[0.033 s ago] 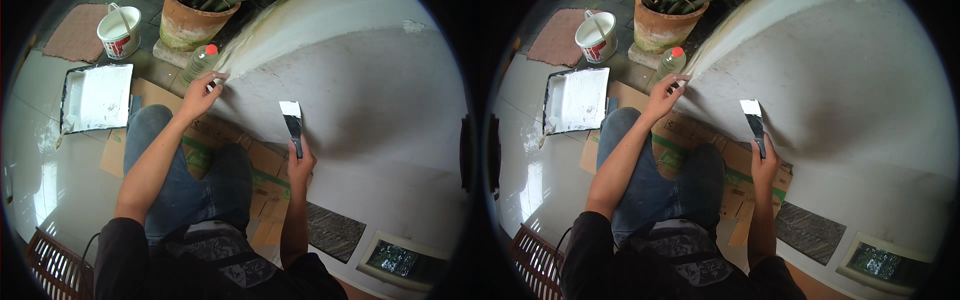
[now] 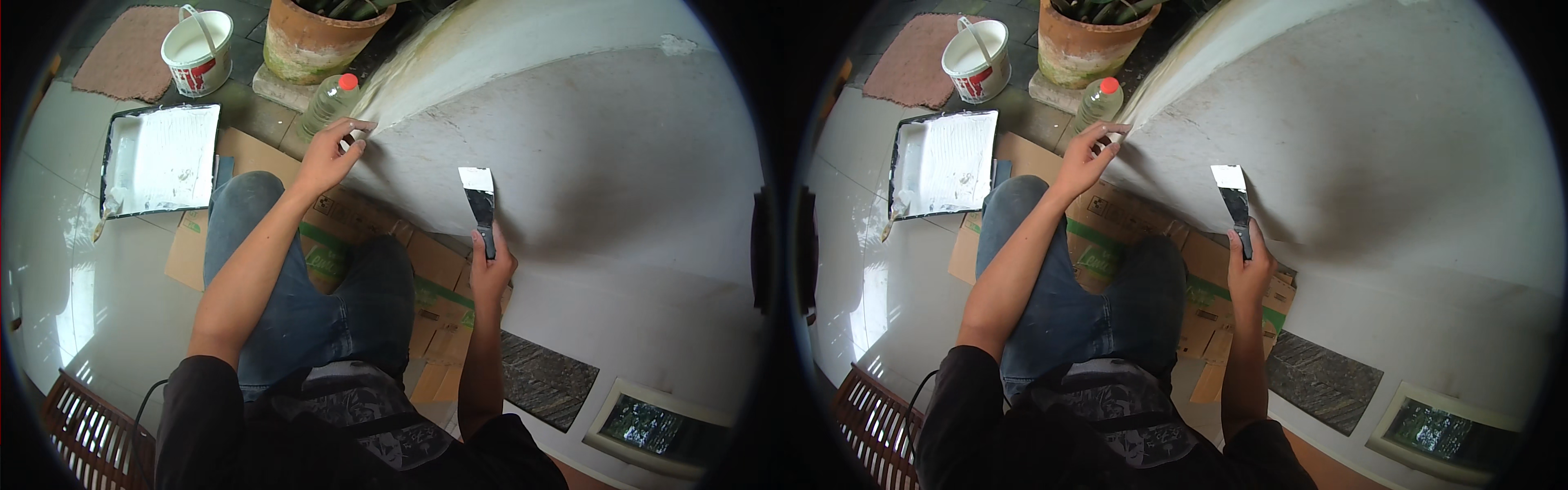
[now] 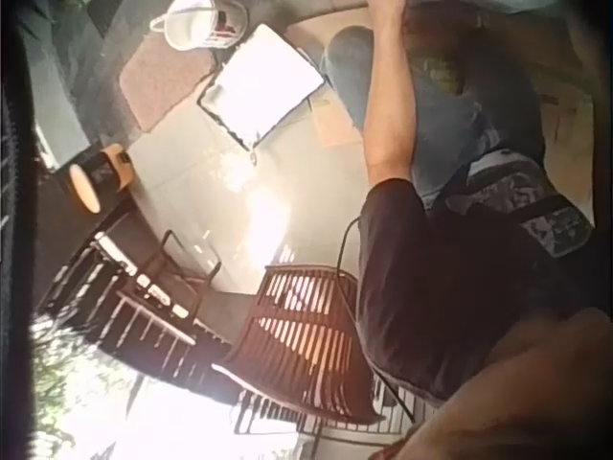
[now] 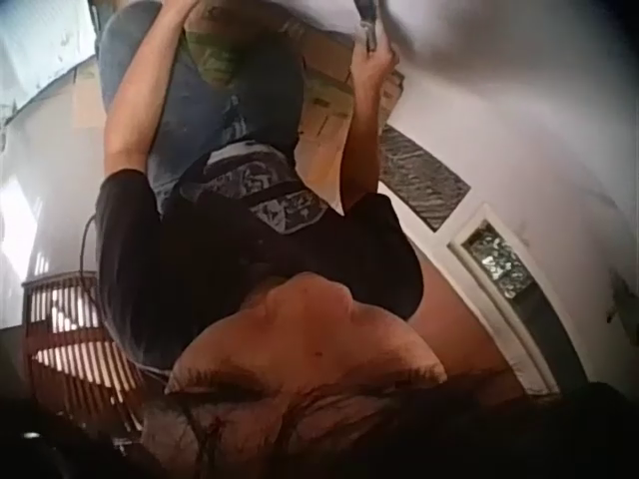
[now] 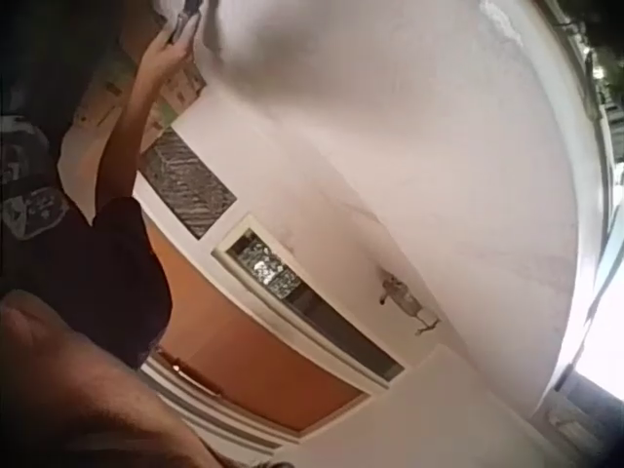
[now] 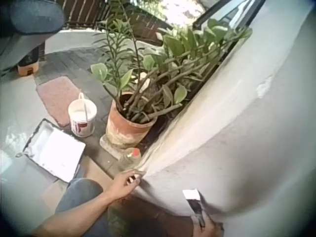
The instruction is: The person is patching and sanding a small hole or imperfection on an indoor/outdoor wall using putty and a scraper.
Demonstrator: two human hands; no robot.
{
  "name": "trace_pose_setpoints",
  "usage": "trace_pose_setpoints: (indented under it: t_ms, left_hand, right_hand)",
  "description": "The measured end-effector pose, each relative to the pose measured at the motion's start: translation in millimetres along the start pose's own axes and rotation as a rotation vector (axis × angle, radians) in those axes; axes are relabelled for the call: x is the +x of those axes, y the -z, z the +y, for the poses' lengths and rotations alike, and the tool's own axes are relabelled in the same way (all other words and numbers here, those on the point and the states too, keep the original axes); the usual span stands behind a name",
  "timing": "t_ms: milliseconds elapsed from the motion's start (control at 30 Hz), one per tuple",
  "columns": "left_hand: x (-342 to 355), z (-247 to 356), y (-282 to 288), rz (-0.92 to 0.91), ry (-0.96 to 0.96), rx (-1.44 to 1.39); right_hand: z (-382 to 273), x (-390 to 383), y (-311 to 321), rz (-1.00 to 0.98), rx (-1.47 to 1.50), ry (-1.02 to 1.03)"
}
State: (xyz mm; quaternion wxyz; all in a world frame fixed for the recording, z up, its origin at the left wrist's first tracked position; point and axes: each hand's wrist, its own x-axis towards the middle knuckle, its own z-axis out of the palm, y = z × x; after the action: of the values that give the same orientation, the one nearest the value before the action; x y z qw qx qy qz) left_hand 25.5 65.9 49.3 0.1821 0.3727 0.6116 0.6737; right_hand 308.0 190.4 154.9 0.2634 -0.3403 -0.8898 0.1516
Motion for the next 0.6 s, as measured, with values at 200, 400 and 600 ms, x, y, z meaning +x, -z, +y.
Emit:
trace_pose_setpoints:
  t_ms: [200,400,600]
  left_hand:
    - [-0.7,-21.0,-7.7,0.041,0.088,-0.029]
    - [-54.4,-9.4,-85.7,0.229,0.297,0.004]
    - [-85.4,-47.0,-140.4,-0.329,0.432,-0.307]
  right_hand:
    - [17.1,-22.6,-61.6,0.021,0.323,-0.256]
    - [10.0,-29.7,-131.2,0.122,0.653,-0.284]
    - [10.0,-54.0,-181.0,0.237,0.563,-0.281]
